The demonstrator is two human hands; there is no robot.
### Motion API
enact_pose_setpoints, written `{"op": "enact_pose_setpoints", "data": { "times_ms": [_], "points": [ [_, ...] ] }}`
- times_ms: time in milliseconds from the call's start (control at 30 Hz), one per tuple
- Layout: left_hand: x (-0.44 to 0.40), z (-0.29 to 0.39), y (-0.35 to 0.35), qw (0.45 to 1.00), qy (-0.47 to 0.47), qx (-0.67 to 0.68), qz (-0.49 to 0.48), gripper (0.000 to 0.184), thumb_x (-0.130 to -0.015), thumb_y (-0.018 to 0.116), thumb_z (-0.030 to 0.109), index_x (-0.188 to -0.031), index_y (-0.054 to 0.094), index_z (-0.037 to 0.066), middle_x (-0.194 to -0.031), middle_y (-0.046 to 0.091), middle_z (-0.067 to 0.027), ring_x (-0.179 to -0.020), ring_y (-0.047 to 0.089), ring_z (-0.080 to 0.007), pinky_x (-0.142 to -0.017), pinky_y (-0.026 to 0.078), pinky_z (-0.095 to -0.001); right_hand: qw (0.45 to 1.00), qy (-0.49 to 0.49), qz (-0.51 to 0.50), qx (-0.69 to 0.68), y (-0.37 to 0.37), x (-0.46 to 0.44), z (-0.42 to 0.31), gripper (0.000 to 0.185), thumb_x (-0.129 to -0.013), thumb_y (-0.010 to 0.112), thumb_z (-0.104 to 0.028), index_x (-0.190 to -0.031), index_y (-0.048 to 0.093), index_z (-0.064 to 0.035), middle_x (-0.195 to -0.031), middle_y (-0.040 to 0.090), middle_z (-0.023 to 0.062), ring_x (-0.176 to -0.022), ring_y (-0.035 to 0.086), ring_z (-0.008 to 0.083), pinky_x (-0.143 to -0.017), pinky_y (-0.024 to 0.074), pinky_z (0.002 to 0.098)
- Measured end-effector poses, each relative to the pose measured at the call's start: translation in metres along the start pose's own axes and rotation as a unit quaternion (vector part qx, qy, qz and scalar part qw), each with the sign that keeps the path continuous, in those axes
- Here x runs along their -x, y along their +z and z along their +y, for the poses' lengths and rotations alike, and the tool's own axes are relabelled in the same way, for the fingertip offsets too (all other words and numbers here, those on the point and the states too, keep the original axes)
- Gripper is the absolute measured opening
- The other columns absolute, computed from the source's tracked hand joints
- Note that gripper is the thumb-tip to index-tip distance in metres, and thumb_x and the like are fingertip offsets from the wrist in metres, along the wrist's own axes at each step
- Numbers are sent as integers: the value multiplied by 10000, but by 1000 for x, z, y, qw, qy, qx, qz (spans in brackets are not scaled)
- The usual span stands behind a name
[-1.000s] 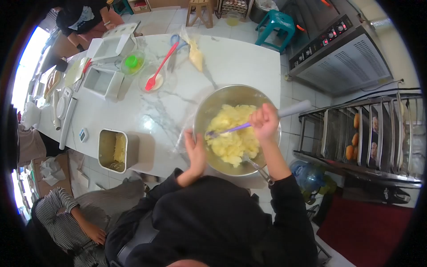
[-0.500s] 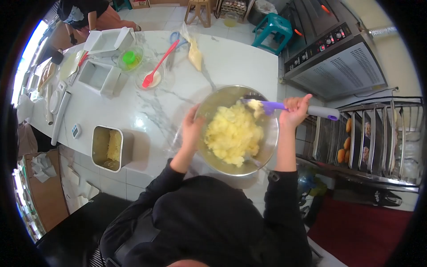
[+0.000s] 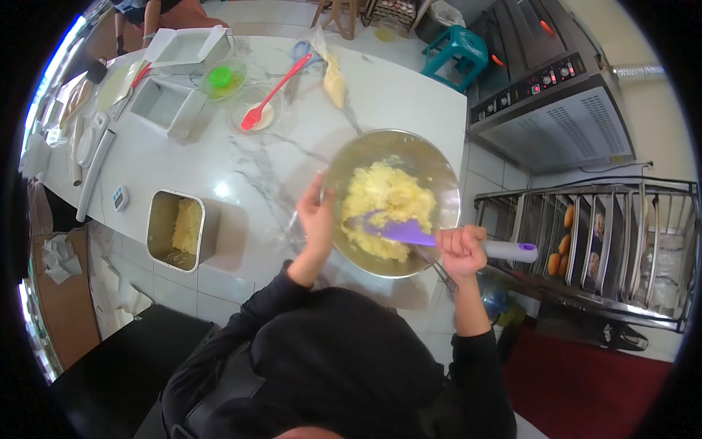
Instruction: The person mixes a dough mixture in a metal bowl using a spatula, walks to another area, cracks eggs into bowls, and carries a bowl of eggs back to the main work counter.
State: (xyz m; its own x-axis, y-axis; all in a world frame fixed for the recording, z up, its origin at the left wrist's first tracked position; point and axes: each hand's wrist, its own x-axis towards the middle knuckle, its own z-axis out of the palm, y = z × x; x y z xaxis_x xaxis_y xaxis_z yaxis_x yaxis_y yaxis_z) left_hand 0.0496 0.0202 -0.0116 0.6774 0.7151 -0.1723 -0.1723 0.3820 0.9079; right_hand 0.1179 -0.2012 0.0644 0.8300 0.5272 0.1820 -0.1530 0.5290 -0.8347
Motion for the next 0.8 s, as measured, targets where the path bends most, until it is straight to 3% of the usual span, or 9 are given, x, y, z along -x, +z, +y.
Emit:
{"op": "enact_pose_setpoints", "data": {
  "times_ms": [167, 200, 333, 500, 533, 667, 767, 800],
  "points": [
    [9, 4, -4, 999, -41, -15, -7, 279, -808, 453, -56, -1084, 482, -35, -1050, 546, -105, -988, 512, -155, -828, 411, -261, 998, 20, 51, 9, 18, -35, -16, 360, -908, 403, -268, -595, 299, -123, -431, 237, -19, -416, 234, 103, -471, 277, 276],
    [13, 3, -5, 998, -50, -28, -3, 266, -802, 456, -55, -1066, 477, -25, -1050, 539, -100, -1005, 502, -160, -837, 406, -267, 998, 15, 49, 33, 22, -45, -22, 388, -915, 389, -381, -633, 313, -126, -460, 240, -23, -435, 252, 97, -494, 293, 269],
    [12, 3, -14, 997, -58, -44, -12, 283, -776, 464, -47, -1054, 463, 3, -1066, 521, -93, -1059, 468, -176, -881, 377, -291, 977, -73, 164, 110, 32, -90, -42, 409, -901, 403, -423, -633, 307, -130, -487, 232, -31, -431, 240, 95, -486, 291, 263],
    [2, 2, -4, 995, -79, -21, -50, 414, -773, 441, -46, -1184, 434, -1, -1170, 496, -106, -1107, 444, -172, -922, 347, -287, 952, -74, 267, 127, -1, -139, -15, 425, -891, 430, -428, -614, 292, -137, -497, 227, -35, -424, 210, 79, -440, 251, 241],
    [-1, -5, -4, 991, -107, 62, -52, 426, -803, 436, -44, -1228, 429, -7, -1185, 505, -101, -1078, 462, -148, -917, 349, -266, 949, -65, 287, 112, -1, -148, -8, 429, -891, 449, -404, -591, 288, -143, -483, 211, -35, -416, 197, 71, -415, 208, 236],
    [2, -9, -4, 990, -110, 83, -15, 338, -862, 447, -4, -1198, 486, -7, -1119, 557, -88, -979, 505, -117, -861, 381, -233, 990, 53, 118, 61, 14, -146, 1, 449, -894, 467, -312, -536, 257, -143, -447, 177, -42, -391, 169, 86, -429, 204, 237],
    [9, -5, -1, 992, -100, 72, 1, 339, -861, 451, 3, -1198, 485, -6, -1123, 554, -88, -982, 505, -116, -852, 386, -231, 987, 46, -72, 139, 32, -108, 5, 444, -857, 516, -299, -528, 273, -127, -437, 250, -27, -389, 209, 102, -438, 211, 251],
    [10, -7, -1, 993, -91, 71, 4, 338, -860, 452, 3, -1196, 487, -6, -1121, 555, -87, -980, 506, -115, -849, 388, -231, 982, 20, -83, 166, 40, -89, 10, 429, -825, 555, -286, -521, 300, -122, -440, 298, -19, -390, 244, 114, -445, 226, 254]
  ]
}}
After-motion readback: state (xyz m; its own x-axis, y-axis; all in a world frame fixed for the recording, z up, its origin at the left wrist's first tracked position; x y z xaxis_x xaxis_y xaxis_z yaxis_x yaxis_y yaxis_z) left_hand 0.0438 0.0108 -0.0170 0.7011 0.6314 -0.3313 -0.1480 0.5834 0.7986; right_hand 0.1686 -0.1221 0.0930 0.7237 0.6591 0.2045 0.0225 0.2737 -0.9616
